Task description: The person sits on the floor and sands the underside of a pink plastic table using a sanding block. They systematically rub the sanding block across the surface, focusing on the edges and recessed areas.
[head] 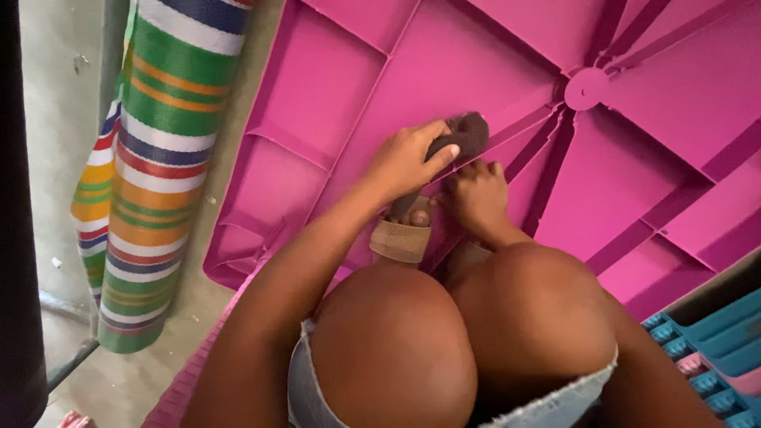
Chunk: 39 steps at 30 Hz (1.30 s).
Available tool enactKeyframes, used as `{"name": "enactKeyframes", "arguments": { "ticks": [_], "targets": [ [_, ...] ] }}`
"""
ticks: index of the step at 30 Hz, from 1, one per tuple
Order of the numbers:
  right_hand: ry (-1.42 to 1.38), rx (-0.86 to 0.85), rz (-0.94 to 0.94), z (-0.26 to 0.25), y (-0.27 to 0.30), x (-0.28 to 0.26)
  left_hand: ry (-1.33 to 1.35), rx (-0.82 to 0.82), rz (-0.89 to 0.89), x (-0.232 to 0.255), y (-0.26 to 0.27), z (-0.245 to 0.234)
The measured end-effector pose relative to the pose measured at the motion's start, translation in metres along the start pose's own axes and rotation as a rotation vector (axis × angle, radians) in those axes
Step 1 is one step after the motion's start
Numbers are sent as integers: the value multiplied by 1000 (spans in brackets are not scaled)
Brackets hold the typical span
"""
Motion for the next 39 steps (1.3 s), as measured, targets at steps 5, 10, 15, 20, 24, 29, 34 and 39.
{"name": "enactKeyframes", "arguments": {
  "ticks": [5, 10, 15, 20, 24, 29, 34, 39],
  "targets": [
    [-176, -6, 136, -2, -15, 3, -30, 50, 1, -9, 4, -4],
    [-308, -49, 207, -3, -10, 0, -2, 73, -30, -17, 16, -5],
    [-430, -57, 300, 7, -14, 6, -6, 47, -70, -15, 19, -13],
    [-297, 215, 162, 10, -2, 8, -19, 42, -142, -19, 19, -16],
    [-148, 397, 103, -1, 4, 16, -51, 91, -82, -21, 20, -18],
    [-110, 446, 176, -8, 9, 26, 6, 43, -159, -25, 17, -16],
    [-149, 338, 270, -10, 25, 24, -30, 88, -117, -22, 13, -18],
    [-286, 417, 354, -12, 42, 26, -44, 118, -92, -21, 12, -18]
  ]
}}
Point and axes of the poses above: each hand's wrist, its own y-axis away from the middle knuckle, its own z-axis out of the palm, x = y × z, the point moved 2 cm from there along -y, towards the middle knuckle, and after that the axes turned 5 degrees about -x, right-handed, at the moved point
